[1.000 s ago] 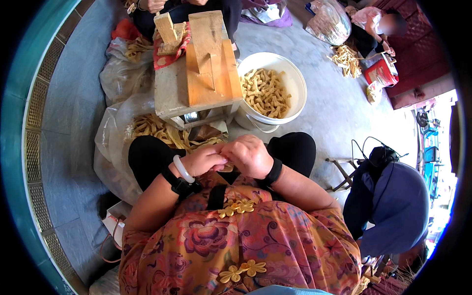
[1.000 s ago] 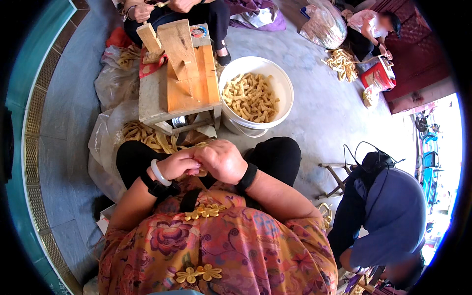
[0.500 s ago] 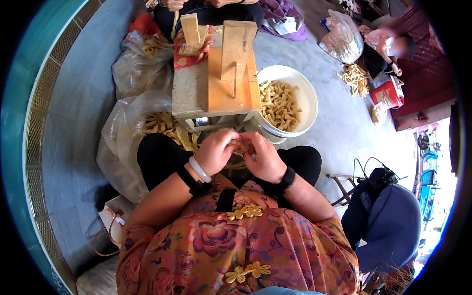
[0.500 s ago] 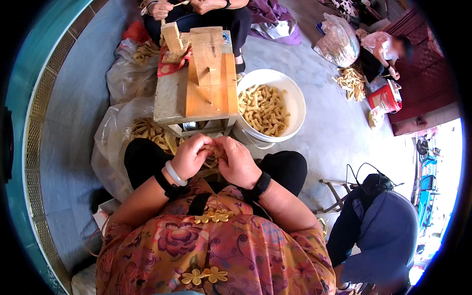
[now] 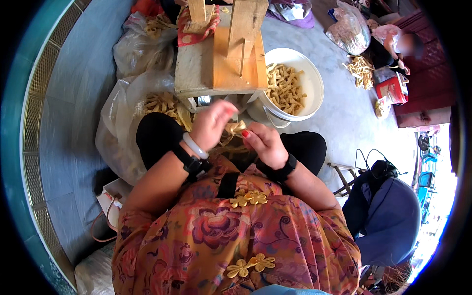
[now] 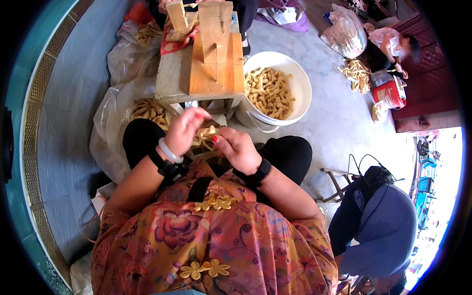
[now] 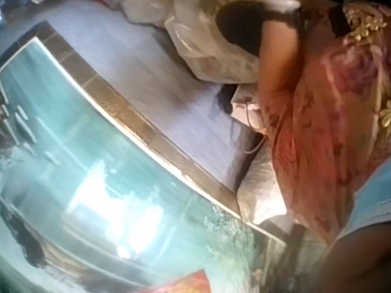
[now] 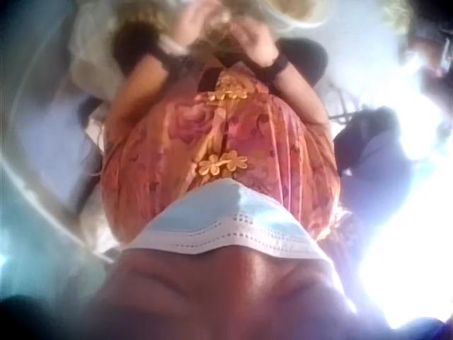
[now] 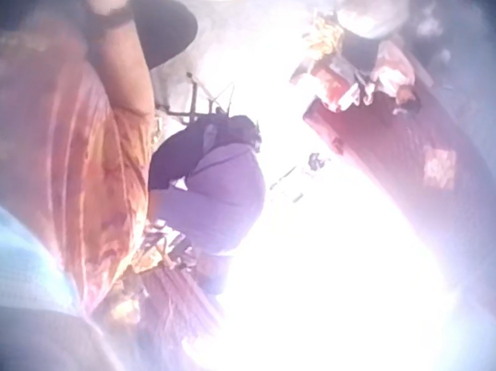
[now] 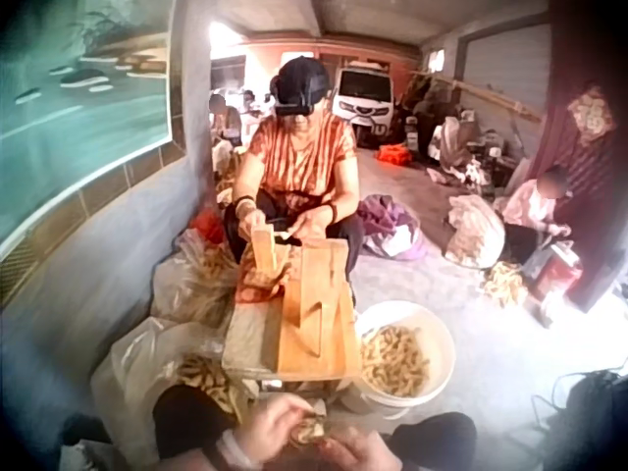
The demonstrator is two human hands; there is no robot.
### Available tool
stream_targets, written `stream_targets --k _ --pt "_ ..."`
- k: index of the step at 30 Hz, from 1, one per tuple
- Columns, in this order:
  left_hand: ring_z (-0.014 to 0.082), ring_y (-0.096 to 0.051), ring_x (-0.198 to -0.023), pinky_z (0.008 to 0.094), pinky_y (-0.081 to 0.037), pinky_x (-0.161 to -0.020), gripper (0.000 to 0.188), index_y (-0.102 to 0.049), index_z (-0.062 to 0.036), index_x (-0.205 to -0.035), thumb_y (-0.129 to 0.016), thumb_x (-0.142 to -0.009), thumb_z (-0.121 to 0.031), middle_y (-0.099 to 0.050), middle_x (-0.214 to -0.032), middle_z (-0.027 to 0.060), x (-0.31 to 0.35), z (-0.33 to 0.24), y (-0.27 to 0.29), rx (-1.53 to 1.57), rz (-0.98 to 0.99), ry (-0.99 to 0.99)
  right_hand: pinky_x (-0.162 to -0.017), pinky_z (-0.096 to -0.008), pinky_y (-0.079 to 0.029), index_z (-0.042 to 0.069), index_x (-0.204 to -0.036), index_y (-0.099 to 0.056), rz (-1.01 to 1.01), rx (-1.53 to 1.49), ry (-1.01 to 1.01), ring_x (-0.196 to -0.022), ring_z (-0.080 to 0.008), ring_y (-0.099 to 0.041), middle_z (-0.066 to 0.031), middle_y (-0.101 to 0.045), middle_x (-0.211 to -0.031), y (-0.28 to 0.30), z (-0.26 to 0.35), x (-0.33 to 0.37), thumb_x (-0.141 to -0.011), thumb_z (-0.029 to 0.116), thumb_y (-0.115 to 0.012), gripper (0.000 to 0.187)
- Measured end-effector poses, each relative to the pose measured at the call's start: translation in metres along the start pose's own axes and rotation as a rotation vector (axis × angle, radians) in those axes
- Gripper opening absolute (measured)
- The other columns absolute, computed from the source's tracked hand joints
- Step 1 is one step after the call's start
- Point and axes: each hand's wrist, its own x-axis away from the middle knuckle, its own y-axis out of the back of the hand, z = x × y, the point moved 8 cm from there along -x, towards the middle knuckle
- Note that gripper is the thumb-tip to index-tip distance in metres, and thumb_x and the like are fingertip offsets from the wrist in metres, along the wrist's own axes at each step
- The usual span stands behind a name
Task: The person assembles small bamboo-like strips by hand, threading them through a wooden jig to create a folded structure and placing the finished pieces into a white bucket.
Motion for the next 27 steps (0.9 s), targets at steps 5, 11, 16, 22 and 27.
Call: stream_targets --k 5,11,16,22,27 --pt "0.0232 -0.063 -0.065 0.0312 -0.046 -0.058 0.013 -0.057 -0.0032 -0.093 -0.050 -0.095 -0.014 -0.063 -0.073 0.0114 0.002 0.001 0.010 -0.174 -0.038 0.082 -0.062 -0.0306 -0.047 0.002 -0.090 -0.056 -0.182 0.010 0.188 -0.065 -0.0213 -0.057 -0.0088 -0.058 -0.074 0.018 0.005 0.003 -0.093 0.014 -0.054 0.012" --pt "0.0335 -0.065 -0.076 0.0399 -0.050 -0.063 0.010 -0.055 -0.0085 -0.099 -0.054 -0.090 -0.006 -0.066 -0.081 0.0134 0.000 -0.010 0.003 -0.140 -0.047 0.085 -0.057 -0.0409 -0.047 0.005 -0.084 -0.051 -0.083 0.343 0.434 -0.064 -0.0343 -0.058 -0.0134 -0.057 -0.071 0.000 0.046 -0.003 -0.073 0.002 -0.067 0.020" --pt "0.0097 -0.052 -0.068 0.0245 -0.044 -0.063 0.010 -0.054 -0.0015 -0.093 -0.051 -0.096 -0.011 -0.055 -0.076 0.0021 -0.003 0.017 0.003 0.143 0.157 0.310 -0.057 -0.0394 -0.047 0.005 -0.085 -0.052 -0.167 0.349 0.387 -0.066 -0.0335 -0.059 -0.0136 -0.057 -0.072 0.023 0.044 -0.011 -0.074 0.000 -0.064 0.017" --pt "0.0063 -0.049 -0.066 0.0218 -0.042 -0.061 0.016 -0.056 -0.0016 -0.089 -0.052 -0.096 -0.016 -0.054 -0.073 -0.0016 -0.026 0.037 0.017 0.053 0.252 0.317 -0.058 -0.0365 -0.049 0.004 -0.086 -0.056 -0.226 0.418 0.461 -0.066 -0.0313 -0.060 -0.0121 -0.058 -0.076 0.051 0.044 -0.045 -0.074 -0.003 -0.062 0.015" --pt "0.0031 -0.042 -0.063 0.0214 -0.039 -0.055 0.017 -0.057 -0.0012 -0.084 -0.057 -0.093 -0.015 -0.052 -0.067 -0.0025 -0.085 0.020 0.040 -0.001 -0.093 0.204 -0.057 -0.0350 -0.048 0.005 -0.087 -0.056 -0.421 0.433 0.494 -0.064 -0.0289 -0.059 -0.0122 -0.059 -0.078 0.081 0.063 -0.098 -0.077 -0.002 -0.060 0.012"
